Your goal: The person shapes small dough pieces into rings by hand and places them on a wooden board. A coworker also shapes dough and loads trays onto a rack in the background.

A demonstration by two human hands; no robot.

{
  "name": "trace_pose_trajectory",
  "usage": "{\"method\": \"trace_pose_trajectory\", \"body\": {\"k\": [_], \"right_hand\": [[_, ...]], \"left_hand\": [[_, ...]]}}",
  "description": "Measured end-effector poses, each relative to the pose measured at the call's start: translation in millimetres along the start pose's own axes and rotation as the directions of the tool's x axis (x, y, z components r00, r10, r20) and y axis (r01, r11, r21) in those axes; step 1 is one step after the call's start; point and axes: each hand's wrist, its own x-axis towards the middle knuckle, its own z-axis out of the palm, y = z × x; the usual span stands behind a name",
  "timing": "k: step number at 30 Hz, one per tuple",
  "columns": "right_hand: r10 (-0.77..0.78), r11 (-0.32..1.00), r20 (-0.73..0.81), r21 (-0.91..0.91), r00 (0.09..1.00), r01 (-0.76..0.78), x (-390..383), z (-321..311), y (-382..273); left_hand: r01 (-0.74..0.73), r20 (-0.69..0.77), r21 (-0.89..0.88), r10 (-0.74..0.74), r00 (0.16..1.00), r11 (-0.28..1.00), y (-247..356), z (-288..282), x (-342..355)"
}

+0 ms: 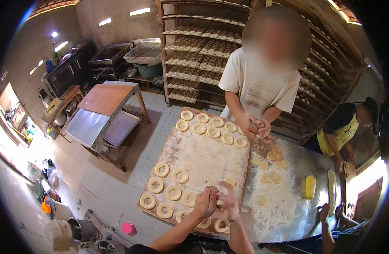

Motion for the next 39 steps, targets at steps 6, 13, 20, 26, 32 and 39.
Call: {"method": "trace_pose_trajectory", "body": {"k": [6, 13, 20, 26, 32, 39], "right_hand": [[0.052, 0.972, 0.005, -0.229, 0.999, -0.049, 19, 16, 13], [0.121, 0.992, -0.001, -0.026, 0.993, -0.121, 36, 18, 27], [0.044, 0.975, -0.058, 0.222, 0.997, -0.03, 56, 21, 34], [0.155, 0.929, -0.104, -0.323, 0.982, -0.181, 73, 24, 34], [0.233, 0.755, -0.423, -0.488, 0.876, -0.437, 110, 18, 61], [0.12, 0.21, -0.206, -0.951, 0.971, -0.228, 97, 18, 76]], "left_hand": [[-0.067, 0.03, 0.011, 0.067, 0.997, 0.998, -7, -19, 15], [0.093, 0.069, 0.061, -0.097, 0.993, 0.994, -19, -27, 28], [0.014, 0.144, 0.195, -0.043, 0.989, 0.981, -27, -38, 45], [0.238, 0.186, 0.02, -0.238, 0.953, 0.971, -18, -45, 58], [0.185, 0.002, 0.697, -0.259, 0.966, 0.693, -52, -43, 95], [0.044, 0.122, 0.803, -0.237, 0.964, 0.594, -88, -61, 70]]}}
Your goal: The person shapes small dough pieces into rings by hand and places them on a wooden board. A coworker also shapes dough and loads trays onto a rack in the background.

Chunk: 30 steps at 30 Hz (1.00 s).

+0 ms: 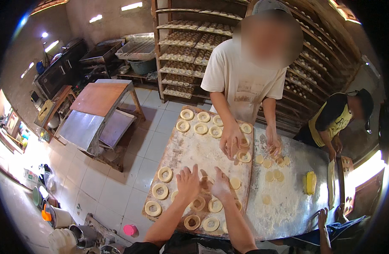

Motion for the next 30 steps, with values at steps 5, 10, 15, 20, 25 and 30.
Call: {"method": "trace_pose_trajectory", "body": {"k": [5, 10, 15, 20, 25, 30], "right_hand": [[0.001, 1.0, 0.118, -0.019, 0.993, 0.001, -4, 2, -13], [-0.046, 0.999, 0.144, 0.009, 0.988, 0.045, -2, -9, -21], [-0.123, 0.991, -0.005, 0.041, 0.992, 0.124, -15, -20, -1], [0.13, 0.983, -0.202, -0.102, 0.971, -0.152, -30, -36, 67], [-0.156, 0.988, -0.006, -0.02, 0.988, 0.156, -20, -38, 99], [-0.008, 0.737, -0.03, 0.675, 1.0, 0.026, -47, -73, 144]], "left_hand": [[0.029, -0.034, -0.108, -0.033, 0.999, 0.994, 6, 1, -11], [0.035, -0.053, -0.053, -0.038, 0.998, 0.998, 6, -2, -8], [0.114, 0.011, -0.042, -0.113, 0.993, 0.993, 15, -3, -6], [0.161, -0.031, -0.059, -0.163, 0.986, 0.985, 35, -7, -13], [0.113, -0.058, -0.159, -0.123, 0.991, 0.981, 89, 5, -18], [0.015, -0.045, -0.338, -0.032, 0.998, 0.941, 149, 20, -29]]}}
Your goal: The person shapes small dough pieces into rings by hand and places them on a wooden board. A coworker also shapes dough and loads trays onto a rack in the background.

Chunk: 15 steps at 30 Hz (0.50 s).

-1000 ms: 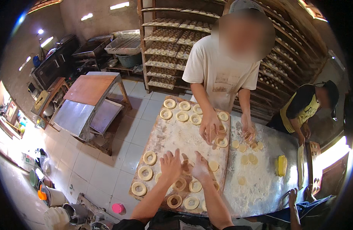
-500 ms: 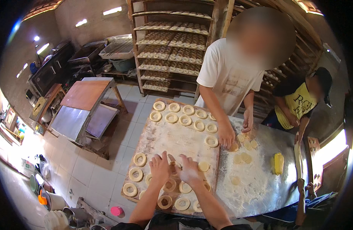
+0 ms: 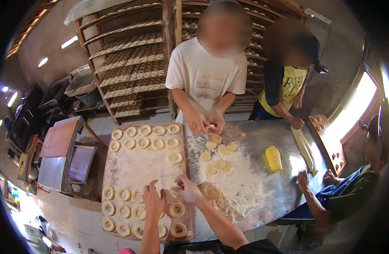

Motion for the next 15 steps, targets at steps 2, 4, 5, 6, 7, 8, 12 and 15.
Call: {"method": "trace_pose_trajectory", "body": {"k": [2, 4, 5, 6, 7, 8, 12, 15], "right_hand": [[0.063, 0.997, -0.128, 0.049, 0.99, -0.058, -19, -47, 15], [0.2, 0.977, -0.183, -0.04, 0.963, -0.21, -36, -100, 37], [0.219, 0.955, -0.237, -0.146, 0.946, -0.258, -42, -124, 49], [0.186, 0.943, -0.268, -0.222, 0.945, -0.249, -48, -142, 60], [0.154, 0.923, -0.295, -0.298, 0.943, -0.244, -54, -155, 69], [0.18, 0.882, -0.342, -0.36, 0.922, -0.306, -57, -165, 77], [-0.044, 0.605, -0.356, -0.753, 0.934, -0.258, -65, -170, 88], [0.064, 0.734, -0.263, -0.641, 0.963, -0.224, -67, -171, 81]], "left_hand": [[-0.014, 0.032, -0.065, 0.016, 0.999, 0.998, 13, 12, -9], [-0.037, 0.06, -0.133, 0.045, 0.997, 0.99, 27, 29, -15], [-0.05, 0.072, -0.167, 0.063, 0.995, 0.985, 34, 38, -19], [-0.064, 0.082, -0.201, 0.081, 0.993, 0.977, 42, 49, -22], [-0.067, 0.095, -0.243, 0.092, 0.991, 0.968, 51, 60, -25], [-0.106, 0.116, -0.226, 0.134, 0.984, 0.968, 60, 71, -27], [-0.158, 0.217, -0.234, 0.21, 0.953, 0.959, 92, 107, -34], [-0.062, 0.294, -0.265, 0.142, 0.945, 0.962, 117, 128, -35]]}}
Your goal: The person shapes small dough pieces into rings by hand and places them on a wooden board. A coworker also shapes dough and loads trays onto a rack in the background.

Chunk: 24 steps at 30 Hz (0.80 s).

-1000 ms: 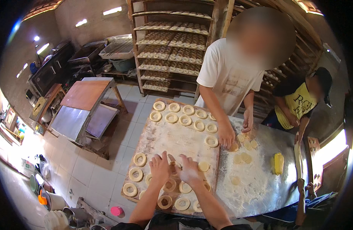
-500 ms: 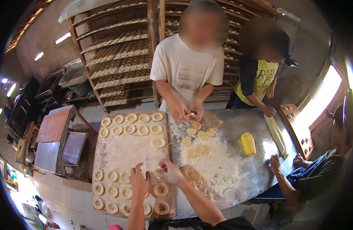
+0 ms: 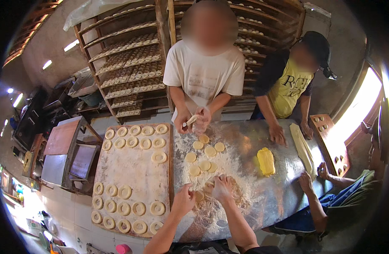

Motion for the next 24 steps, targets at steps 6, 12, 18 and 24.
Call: {"method": "trace_pose_trajectory", "body": {"k": [6, 12, 18, 24], "right_hand": [[-0.029, 0.673, 0.266, 0.718, 0.963, -0.178, -9, -35, -4], [-0.155, 0.52, 0.241, 0.845, 0.958, -0.129, -21, -69, -18], [-0.059, 0.892, -0.13, 0.438, 0.99, 0.111, -15, -45, -64], [-0.371, 0.09, 0.197, 0.98, 0.908, -0.176, -17, -24, -84]], "left_hand": [[0.097, 0.127, -0.085, -0.086, 0.988, 0.992, 33, 13, 8], [0.161, 0.133, -0.504, -0.108, 0.985, 0.849, 51, -4, -4], [-0.068, 0.01, -0.214, 0.072, 0.997, 0.974, 55, -26, -14], [-0.241, -0.389, -0.007, 0.22, 0.895, 0.97, 43, -35, -24]]}}
